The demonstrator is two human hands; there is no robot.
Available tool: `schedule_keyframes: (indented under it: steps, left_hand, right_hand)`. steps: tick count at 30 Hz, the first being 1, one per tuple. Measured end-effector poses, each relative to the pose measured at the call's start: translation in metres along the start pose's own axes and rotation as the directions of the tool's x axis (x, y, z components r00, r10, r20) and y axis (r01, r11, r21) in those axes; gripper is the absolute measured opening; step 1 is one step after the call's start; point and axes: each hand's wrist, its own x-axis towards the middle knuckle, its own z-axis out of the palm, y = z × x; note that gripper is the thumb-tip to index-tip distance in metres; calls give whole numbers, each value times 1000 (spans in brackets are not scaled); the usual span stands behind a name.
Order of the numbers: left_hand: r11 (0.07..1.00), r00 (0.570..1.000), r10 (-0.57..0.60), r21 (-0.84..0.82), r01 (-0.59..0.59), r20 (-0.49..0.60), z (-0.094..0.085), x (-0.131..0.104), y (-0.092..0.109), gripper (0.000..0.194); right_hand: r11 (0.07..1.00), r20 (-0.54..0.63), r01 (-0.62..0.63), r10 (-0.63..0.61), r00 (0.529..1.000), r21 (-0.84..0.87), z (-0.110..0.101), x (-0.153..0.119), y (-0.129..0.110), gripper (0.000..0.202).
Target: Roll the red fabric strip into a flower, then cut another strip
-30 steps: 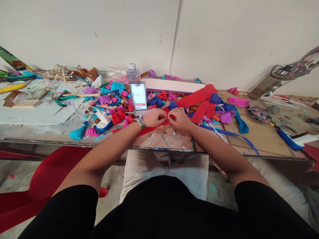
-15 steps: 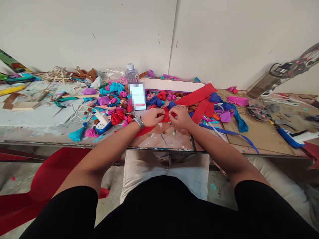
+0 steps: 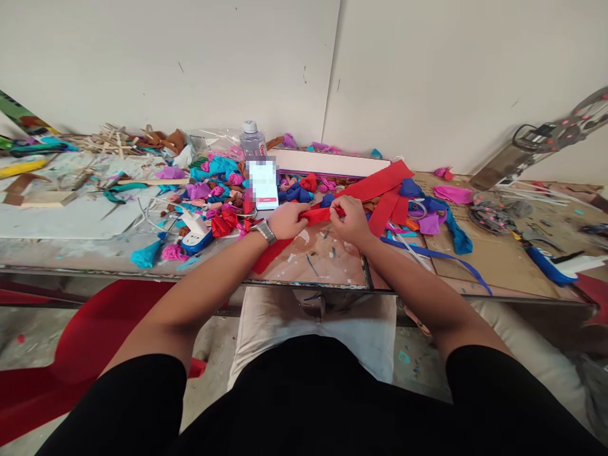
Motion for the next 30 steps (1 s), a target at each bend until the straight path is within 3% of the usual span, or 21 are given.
schedule_keyframes:
  steps: [5,11,20,30]
  left_hand:
    - [998,997,-59,-15,58,-59,2,1,-4,27]
    - [996,973,-88,-28,84,-211,-3,3,-7,30]
    - [992,917,-60,76,97,-394,-18,0,-3,38]
    - [992,856,-16,99,78,-516,-20,-1,-11,37]
  right_hand:
    - [1000,-54,-2,4,999,28,0,0,1,10]
    - [999,-89,-34,35,995,19,3,1,7,8]
    - [996,2,-52,52,999,-68,11,0,10,8]
    - [969,-1,-150,153,988,-198,8,0,14,7]
